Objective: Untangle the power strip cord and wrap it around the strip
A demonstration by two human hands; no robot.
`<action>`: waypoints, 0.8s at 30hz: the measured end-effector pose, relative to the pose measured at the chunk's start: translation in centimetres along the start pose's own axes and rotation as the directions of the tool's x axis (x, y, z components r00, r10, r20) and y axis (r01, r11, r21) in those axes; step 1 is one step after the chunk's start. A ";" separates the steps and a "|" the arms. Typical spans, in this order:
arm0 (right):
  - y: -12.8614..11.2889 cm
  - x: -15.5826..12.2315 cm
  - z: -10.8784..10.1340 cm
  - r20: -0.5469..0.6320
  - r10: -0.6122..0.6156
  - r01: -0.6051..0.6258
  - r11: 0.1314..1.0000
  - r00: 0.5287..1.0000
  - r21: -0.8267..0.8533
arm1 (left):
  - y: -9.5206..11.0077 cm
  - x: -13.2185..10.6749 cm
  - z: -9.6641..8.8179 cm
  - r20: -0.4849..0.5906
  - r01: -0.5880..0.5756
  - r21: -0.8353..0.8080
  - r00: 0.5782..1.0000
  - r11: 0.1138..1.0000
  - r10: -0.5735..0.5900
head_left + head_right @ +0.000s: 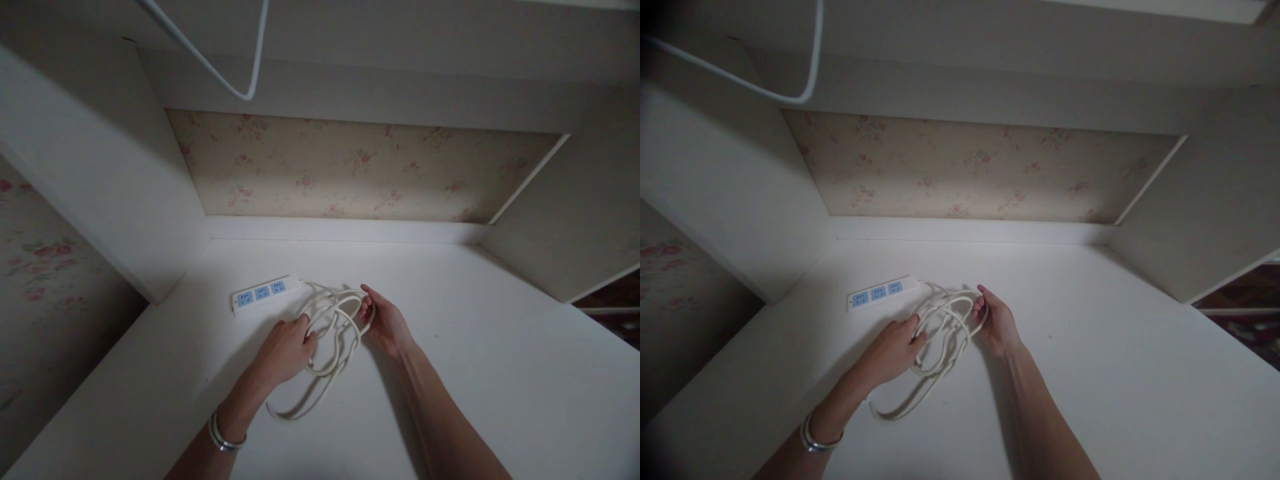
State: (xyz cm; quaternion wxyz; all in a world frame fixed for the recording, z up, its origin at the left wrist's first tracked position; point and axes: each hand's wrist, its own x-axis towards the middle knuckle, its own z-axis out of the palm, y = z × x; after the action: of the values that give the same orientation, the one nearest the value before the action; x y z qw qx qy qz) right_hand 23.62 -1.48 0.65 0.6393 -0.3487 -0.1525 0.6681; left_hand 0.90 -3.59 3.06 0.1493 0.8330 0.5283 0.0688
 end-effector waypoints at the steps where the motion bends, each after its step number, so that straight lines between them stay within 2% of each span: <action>1: 0.0 0.0 -0.1 -0.001 -0.022 0.022 1.000 1.000 0.016 | 0.1 -0.1 -0.1 0.004 0.002 0.011 1.000 1.000 -0.002; 4: 0.0 0.1 -0.3 -0.011 -0.070 0.070 0.996 0.998 0.050 | 0.2 -0.5 -0.5 0.029 -0.033 0.048 0.999 0.998 0.032; 8: 0.1 0.0 -0.1 -0.022 -0.075 0.076 0.994 0.997 0.074 | 0.3 -1.4 -1.3 0.084 -0.109 0.073 0.991 0.991 0.102; 12: 0.0 0.0 0.0 -0.070 -0.094 0.100 0.991 0.993 0.093 | 0.6 -2.0 -1.4 0.065 -0.113 0.076 0.992 0.991 0.108; 17: -0.7 0.3 -0.6 -0.093 -0.123 0.137 0.978 0.988 0.156 | 1.1 -1.5 -0.5 -0.066 -0.100 0.056 0.992 0.993 0.103; 21: -1.1 0.5 -1.0 -0.144 -0.180 0.207 0.956 0.973 0.209 | 1.3 -1.1 -0.3 -0.241 -0.172 0.055 0.954 0.984 0.180; 24: -1.2 0.6 -1.2 -0.212 -0.259 0.304 0.928 0.942 0.218 | 1.6 -1.0 -0.2 -0.312 -0.190 0.062 0.929 0.980 0.200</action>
State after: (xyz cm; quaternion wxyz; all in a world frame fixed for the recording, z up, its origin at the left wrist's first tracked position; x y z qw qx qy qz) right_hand 25.32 -1.04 0.44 0.7783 -0.2994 -0.0587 0.5488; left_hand 1.81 -5.08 3.83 0.0422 0.8615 0.4612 0.2081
